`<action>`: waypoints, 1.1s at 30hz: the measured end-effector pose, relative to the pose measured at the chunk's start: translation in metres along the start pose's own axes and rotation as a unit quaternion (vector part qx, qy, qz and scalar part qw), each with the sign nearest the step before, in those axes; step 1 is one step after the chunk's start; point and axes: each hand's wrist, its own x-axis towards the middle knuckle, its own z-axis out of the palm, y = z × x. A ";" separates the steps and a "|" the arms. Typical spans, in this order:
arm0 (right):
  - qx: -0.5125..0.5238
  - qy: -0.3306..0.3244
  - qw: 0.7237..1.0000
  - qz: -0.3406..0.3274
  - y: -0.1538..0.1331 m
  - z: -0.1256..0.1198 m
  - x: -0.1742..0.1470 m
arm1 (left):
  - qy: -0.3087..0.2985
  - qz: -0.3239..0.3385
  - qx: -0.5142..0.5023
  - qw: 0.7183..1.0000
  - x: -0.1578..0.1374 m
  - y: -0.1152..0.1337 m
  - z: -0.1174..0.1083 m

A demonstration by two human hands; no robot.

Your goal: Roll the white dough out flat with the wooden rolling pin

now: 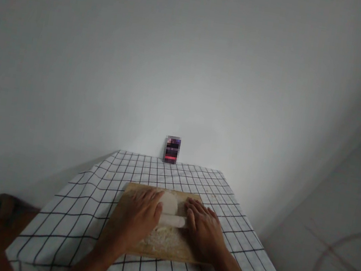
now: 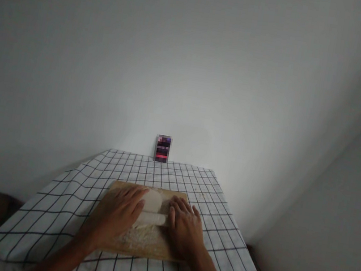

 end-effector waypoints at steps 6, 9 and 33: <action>-0.010 0.008 1.000 -0.014 0.000 0.000 -0.001 | 0.009 -0.012 0.014 1.000 -0.001 0.000 0.008; -0.010 0.015 1.000 -0.022 0.002 0.001 0.000 | -0.011 -0.025 0.009 1.000 0.000 0.002 0.007; -0.040 -0.046 0.997 -0.042 -0.004 -0.017 0.088 | -0.047 -0.087 -0.026 0.995 0.026 0.006 -0.016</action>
